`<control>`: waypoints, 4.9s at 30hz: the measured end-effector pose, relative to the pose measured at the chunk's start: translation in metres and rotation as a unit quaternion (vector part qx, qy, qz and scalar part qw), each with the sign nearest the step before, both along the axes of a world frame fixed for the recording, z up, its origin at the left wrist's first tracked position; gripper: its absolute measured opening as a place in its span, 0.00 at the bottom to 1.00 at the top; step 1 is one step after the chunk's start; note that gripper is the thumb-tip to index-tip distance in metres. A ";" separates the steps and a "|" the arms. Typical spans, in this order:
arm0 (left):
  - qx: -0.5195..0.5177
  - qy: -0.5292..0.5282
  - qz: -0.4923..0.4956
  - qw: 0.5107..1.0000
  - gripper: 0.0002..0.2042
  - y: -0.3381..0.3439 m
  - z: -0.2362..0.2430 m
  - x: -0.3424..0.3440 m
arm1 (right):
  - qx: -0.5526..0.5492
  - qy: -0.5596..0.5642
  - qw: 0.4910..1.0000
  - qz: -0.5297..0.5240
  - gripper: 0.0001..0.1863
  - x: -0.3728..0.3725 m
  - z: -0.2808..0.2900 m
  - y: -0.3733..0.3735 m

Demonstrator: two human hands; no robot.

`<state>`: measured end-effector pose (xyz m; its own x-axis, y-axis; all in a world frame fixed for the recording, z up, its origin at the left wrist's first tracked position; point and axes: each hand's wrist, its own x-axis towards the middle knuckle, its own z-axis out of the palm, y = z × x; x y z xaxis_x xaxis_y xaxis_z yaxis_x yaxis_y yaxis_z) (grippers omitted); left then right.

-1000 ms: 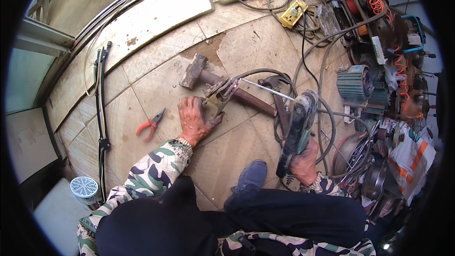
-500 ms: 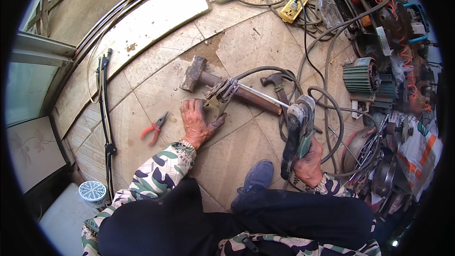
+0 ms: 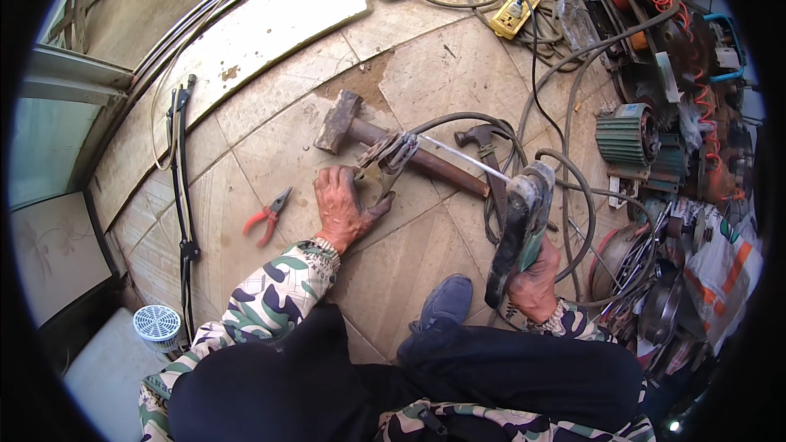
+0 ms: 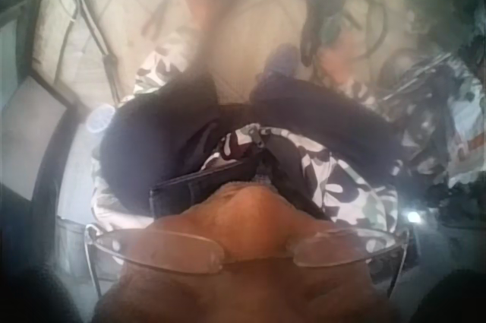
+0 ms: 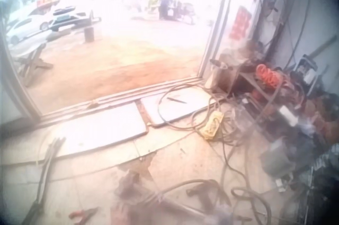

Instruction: The person welds a metal piece clamped to a wooden block using a handheld welding torch, then uses pliers to trim the weld and inspect the joint.

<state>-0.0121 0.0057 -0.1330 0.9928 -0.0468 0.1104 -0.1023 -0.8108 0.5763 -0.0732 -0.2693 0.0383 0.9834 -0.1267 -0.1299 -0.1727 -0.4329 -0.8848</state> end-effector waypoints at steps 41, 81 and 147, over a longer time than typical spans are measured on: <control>-0.080 -0.020 -0.048 0.995 0.32 0.020 -0.003 0.003 | -0.058 0.056 0.996 -0.042 0.12 0.039 0.014 0.012; -0.160 -0.003 -0.036 0.986 0.30 0.022 -0.008 0.004 | -0.227 0.210 0.900 0.308 0.17 0.206 0.005 0.038; -0.546 0.451 0.099 0.699 0.14 0.134 0.071 -0.062 | 0.063 0.100 0.992 0.038 0.18 0.032 -0.137 0.163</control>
